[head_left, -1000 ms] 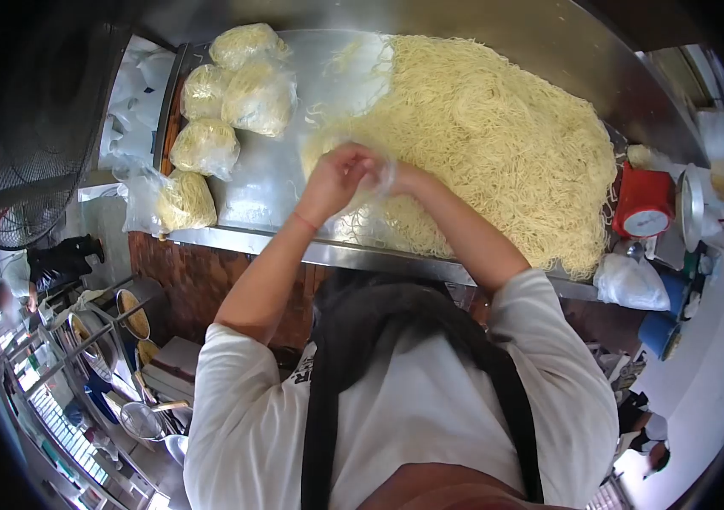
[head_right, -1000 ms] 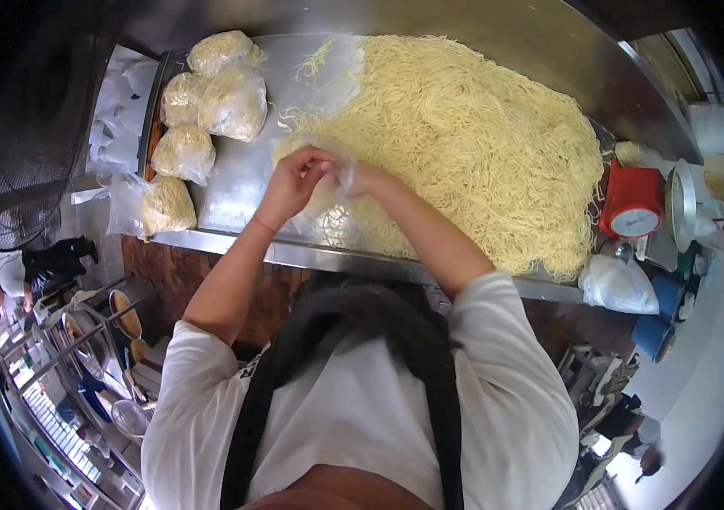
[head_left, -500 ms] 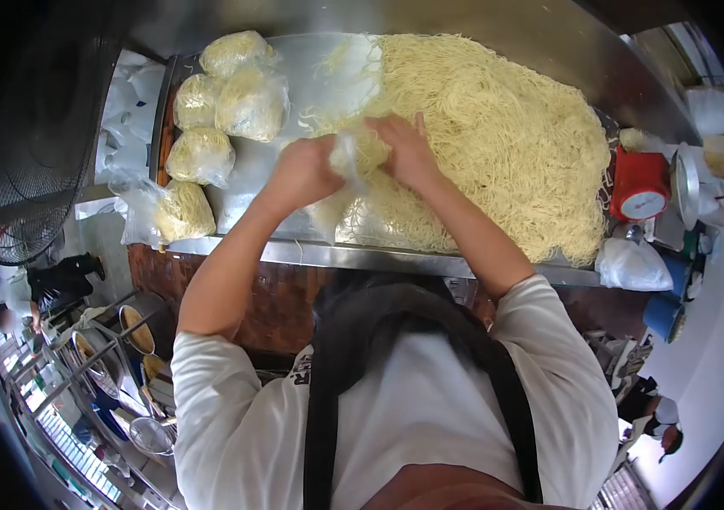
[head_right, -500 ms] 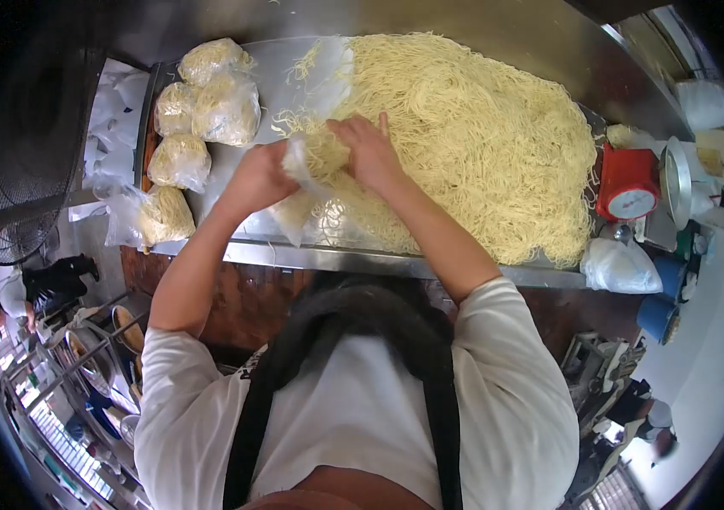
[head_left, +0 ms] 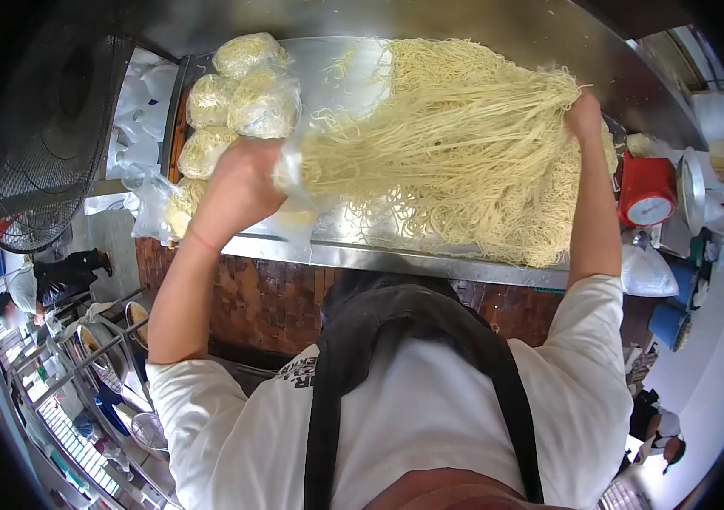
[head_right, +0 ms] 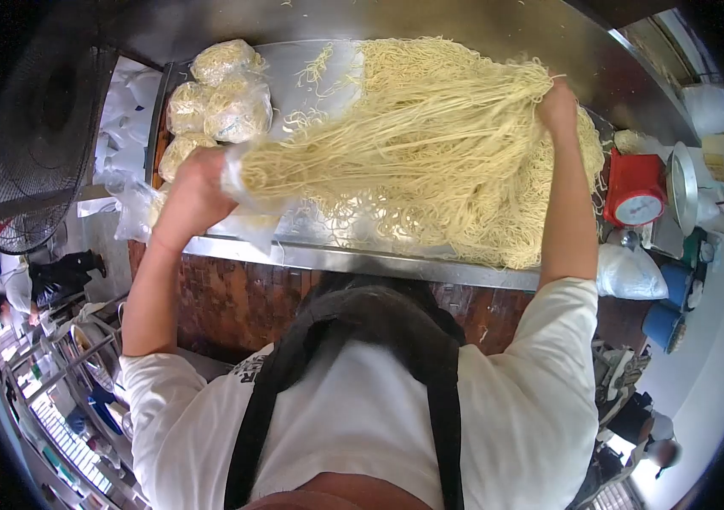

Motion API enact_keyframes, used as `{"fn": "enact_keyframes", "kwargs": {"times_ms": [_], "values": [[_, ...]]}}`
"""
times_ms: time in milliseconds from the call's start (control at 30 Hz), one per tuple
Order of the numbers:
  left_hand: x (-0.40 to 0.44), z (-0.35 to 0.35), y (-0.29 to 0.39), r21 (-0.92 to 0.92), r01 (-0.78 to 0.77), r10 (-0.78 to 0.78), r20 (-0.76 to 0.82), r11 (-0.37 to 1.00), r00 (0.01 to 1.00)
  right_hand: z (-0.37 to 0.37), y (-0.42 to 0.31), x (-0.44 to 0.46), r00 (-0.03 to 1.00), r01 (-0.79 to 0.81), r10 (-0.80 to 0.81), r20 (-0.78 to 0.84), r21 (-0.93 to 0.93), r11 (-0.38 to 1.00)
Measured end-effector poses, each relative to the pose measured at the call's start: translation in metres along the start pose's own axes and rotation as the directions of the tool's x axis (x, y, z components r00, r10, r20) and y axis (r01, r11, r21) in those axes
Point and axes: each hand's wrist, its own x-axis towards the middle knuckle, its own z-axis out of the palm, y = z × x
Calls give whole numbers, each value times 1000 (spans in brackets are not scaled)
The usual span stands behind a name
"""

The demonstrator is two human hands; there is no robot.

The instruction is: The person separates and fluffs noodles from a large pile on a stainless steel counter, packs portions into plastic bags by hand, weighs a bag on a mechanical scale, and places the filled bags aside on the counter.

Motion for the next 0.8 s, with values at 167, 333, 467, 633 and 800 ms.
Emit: {"fn": "enact_keyframes", "kwargs": {"times_ms": [167,333,467,633,800], "values": [[7,111,-55,279,-25,-10,122,960,992,60,-7,14,983,176,-127,130,-512,841],[-20,217,-75,160,202,-149,-296,966,944,96,-199,-110,565,722,-580,587,-12,692],[-42,233,-15,-168,394,-427,-405,904,808,220,-209,-166,472,778,-801,369,252,575],[-36,241,-46,-281,434,-511,-330,856,794,210,-255,-160,322,595,-650,689,387,705],[-14,194,45,-626,243,-458,-208,741,864,220,-267,-168,668,150,-659,345,805,574]]}}
